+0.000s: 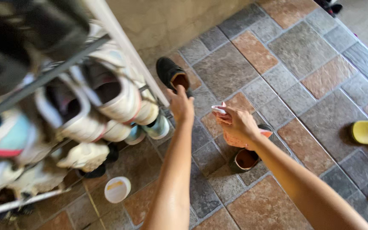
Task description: The person sits on the floor and wipes a pair of black shoes with a pink cloth. They clean the exterior and interior of each shoe individually, handling them one at a time. The shoes are placed on the floor next to a white shoe rack filled with other footwear.
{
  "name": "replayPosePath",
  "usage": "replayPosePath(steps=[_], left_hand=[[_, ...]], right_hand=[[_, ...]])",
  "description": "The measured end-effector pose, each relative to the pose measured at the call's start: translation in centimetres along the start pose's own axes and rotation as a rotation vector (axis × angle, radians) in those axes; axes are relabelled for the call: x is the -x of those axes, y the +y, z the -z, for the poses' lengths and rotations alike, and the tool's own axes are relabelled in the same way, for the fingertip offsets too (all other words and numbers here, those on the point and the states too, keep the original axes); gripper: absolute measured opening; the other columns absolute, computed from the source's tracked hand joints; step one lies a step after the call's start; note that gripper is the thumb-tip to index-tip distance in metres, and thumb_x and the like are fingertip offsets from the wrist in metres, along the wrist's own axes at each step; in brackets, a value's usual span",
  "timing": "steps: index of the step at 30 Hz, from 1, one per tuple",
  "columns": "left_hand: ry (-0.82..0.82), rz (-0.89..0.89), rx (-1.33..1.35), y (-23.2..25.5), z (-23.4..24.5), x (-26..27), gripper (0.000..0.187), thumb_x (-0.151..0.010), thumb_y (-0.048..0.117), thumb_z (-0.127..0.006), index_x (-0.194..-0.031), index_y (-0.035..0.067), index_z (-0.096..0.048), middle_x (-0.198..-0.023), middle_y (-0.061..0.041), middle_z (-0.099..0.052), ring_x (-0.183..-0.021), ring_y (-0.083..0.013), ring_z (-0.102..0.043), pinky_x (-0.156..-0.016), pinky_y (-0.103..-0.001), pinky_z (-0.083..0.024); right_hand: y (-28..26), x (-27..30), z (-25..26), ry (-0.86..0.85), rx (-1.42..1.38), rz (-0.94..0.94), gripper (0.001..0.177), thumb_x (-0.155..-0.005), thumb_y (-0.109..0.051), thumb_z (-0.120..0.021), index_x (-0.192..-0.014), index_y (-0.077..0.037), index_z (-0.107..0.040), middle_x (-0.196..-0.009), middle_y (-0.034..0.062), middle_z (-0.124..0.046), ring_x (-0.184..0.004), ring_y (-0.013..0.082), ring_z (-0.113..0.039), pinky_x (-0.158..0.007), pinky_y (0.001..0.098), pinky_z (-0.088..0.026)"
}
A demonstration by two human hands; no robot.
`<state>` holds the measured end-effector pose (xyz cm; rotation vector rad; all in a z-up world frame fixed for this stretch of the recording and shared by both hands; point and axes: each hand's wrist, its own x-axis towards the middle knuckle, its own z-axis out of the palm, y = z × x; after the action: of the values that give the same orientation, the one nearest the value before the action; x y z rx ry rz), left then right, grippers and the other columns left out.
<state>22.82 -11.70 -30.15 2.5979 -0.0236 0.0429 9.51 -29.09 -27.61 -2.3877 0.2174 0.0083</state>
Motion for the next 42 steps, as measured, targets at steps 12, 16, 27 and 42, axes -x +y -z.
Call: replayPosePath(steps=[12,16,27,42], left_hand=[[0.189,-0.140,-0.124,-2.5,-6.0,4.8,0.074,-0.070,0.022,-0.080,-0.132,-0.002,-0.048,-0.132,-0.028,-0.041,-0.102,-0.0439,-0.065,-0.074,-0.049,-0.057],[-0.237,-0.465,0.112,-0.3,-8.9,15.0,0.031,-0.096,0.028,-0.062,-0.109,0.000,-0.063,-0.104,-0.027,-0.068,-0.093,-0.0432,-0.066,-0.080,-0.051,-0.054],[-0.481,0.803,0.848,2.1,-22.1,25.8,0.040,-0.095,0.036,-0.060,-0.110,-0.002,-0.058,-0.088,-0.024,-0.071,-0.064,-0.0339,-0.065,-0.058,-0.046,-0.051],[-0.614,0.618,1.294,11.1,-6.4,17.4,0.040,-0.081,0.034,-0.077,-0.107,0.005,-0.065,-0.098,-0.006,-0.062,-0.089,-0.0211,-0.056,-0.072,-0.037,-0.046]], right_hand=[[11.3,1.5,7.1,0.142,0.254,-0.263,0.029,-0.082,-0.035,-0.065,-0.094,-0.009,-0.067,-0.094,0.0218,-0.070,-0.092,0.0461,-0.067,-0.075,0.0508,-0.055],[12.7,1.9,8.4,0.118,0.270,-0.375,0.036,-0.077,-0.039,-0.072,-0.095,-0.008,-0.068,-0.095,0.0223,-0.072,-0.093,0.0473,-0.067,-0.080,0.0537,-0.053],[11.7,5.3,7.1,0.082,0.277,-0.218,0.047,-0.071,-0.038,-0.077,-0.109,-0.011,-0.071,-0.103,0.0204,-0.073,-0.095,0.0441,-0.069,-0.080,0.0541,-0.054],[0.2,8.4,14.8,0.395,0.008,0.105,0.045,-0.089,-0.026,-0.067,-0.134,-0.021,-0.067,-0.113,0.0175,-0.065,-0.104,0.0397,-0.066,-0.090,0.0485,-0.053]])
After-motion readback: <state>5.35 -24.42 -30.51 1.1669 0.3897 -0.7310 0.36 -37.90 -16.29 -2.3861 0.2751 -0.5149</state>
